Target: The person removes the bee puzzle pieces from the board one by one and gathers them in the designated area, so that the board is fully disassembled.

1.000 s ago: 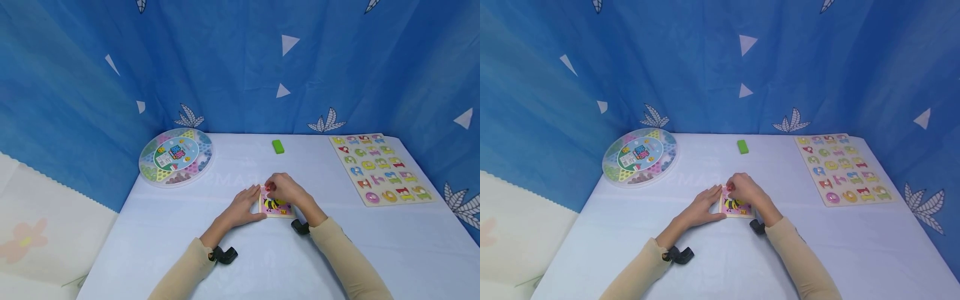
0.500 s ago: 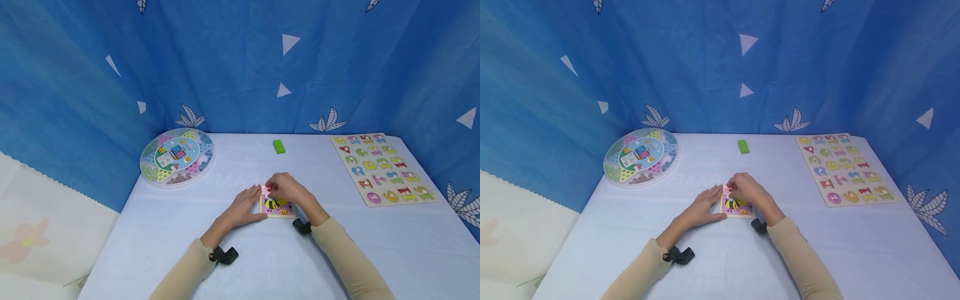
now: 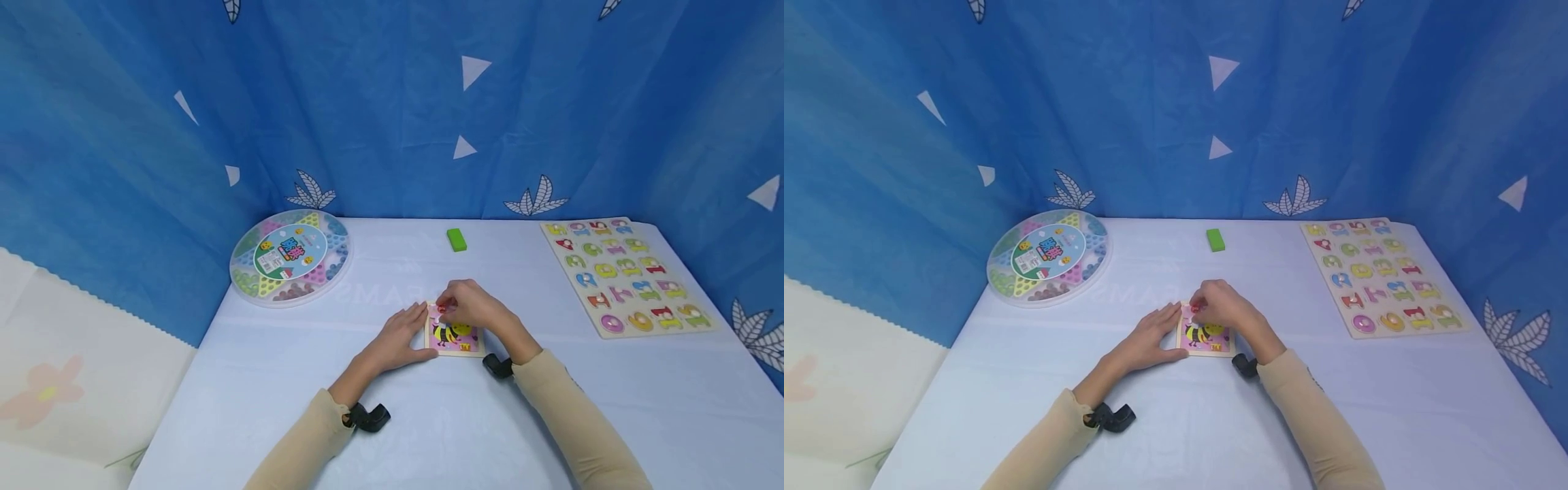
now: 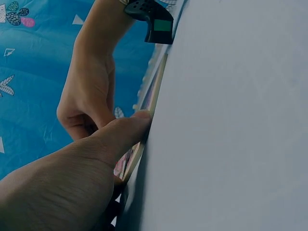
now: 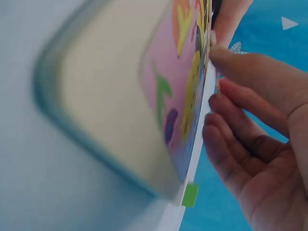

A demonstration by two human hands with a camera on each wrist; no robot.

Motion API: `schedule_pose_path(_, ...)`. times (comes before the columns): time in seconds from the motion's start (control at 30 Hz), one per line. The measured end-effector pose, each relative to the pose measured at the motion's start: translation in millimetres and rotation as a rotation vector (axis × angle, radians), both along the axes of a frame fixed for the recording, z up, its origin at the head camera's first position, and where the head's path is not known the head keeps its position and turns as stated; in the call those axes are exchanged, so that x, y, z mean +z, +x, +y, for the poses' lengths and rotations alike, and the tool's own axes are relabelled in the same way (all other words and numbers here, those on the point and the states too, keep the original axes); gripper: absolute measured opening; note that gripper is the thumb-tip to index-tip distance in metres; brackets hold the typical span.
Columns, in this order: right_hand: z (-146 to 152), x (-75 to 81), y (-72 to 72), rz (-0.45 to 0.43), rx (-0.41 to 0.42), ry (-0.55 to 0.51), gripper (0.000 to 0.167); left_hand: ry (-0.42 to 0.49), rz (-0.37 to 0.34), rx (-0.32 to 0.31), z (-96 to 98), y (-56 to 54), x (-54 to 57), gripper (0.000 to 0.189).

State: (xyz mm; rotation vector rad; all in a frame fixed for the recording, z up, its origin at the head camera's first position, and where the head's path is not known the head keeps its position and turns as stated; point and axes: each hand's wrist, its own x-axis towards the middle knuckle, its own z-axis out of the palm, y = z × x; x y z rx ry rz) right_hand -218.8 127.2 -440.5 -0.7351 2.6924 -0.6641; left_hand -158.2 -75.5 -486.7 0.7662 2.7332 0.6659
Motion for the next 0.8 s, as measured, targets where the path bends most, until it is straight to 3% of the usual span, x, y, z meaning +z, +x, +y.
schedule_pose_path(0.33,13.9,5.3,0.0,-0.010,-0.008,-0.103,0.029,-0.019,0.011,-0.001,0.0,-1.1,0.7,0.090)
schedule_pose_path(0.8,54.2,7.4,0.1,-0.074,-0.088,-0.126,0.032,0.010,0.004,-0.004,-0.1,0.1,-1.5,0.088)
